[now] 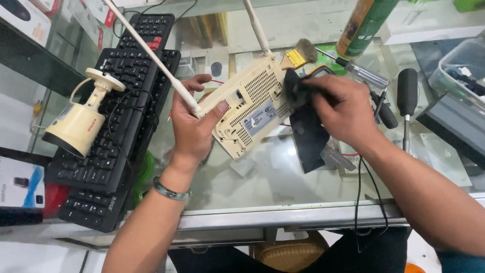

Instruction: Cleaning and reassembling the plastic casing of a wireless router after repair

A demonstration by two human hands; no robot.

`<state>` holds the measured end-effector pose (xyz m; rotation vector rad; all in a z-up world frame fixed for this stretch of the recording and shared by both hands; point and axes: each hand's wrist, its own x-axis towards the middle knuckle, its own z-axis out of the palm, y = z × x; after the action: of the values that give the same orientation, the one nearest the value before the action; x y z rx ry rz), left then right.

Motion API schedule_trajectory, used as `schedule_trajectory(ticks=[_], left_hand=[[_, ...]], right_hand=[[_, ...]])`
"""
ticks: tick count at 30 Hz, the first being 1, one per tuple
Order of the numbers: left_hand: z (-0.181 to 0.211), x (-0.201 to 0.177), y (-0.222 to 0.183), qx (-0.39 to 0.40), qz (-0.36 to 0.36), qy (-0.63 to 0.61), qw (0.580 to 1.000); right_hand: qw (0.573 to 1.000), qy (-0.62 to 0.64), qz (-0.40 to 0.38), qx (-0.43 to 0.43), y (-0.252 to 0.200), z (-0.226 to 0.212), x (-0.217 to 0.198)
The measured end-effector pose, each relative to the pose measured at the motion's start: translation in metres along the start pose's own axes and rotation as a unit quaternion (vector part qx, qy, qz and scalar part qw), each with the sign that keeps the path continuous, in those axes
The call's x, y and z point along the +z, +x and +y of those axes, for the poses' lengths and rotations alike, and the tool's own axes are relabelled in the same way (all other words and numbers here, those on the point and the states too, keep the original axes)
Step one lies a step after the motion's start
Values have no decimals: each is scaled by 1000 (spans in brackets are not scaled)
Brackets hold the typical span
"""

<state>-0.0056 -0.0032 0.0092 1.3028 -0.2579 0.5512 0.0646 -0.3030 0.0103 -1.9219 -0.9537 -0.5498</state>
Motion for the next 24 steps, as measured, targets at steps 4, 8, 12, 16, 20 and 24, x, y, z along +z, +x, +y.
schedule_trajectory(ticks=[4, 8, 12, 16, 20, 24], left_hand=[[10, 10, -4, 46, -44, 43, 997], [25, 26, -16, 98, -68, 85, 989], [35, 33, -20, 164, -100, 149, 970], [35, 33, -19, 207, -131, 156, 957], [31, 32, -21, 203, -147, 155, 956], [31, 35, -22, 214, -165, 145, 952]], right_hand=[[986, 71, 143, 42, -5, -6, -9], [990, -38, 112, -76, -2, -40, 17], [974, -110, 112, -162, -2, -35, 25], [981, -73, 113, -140, -11, -14, 20], [984, -65, 121, -115, -7, -33, 13], [988, 21, 147, -31, -13, -16, 5]])
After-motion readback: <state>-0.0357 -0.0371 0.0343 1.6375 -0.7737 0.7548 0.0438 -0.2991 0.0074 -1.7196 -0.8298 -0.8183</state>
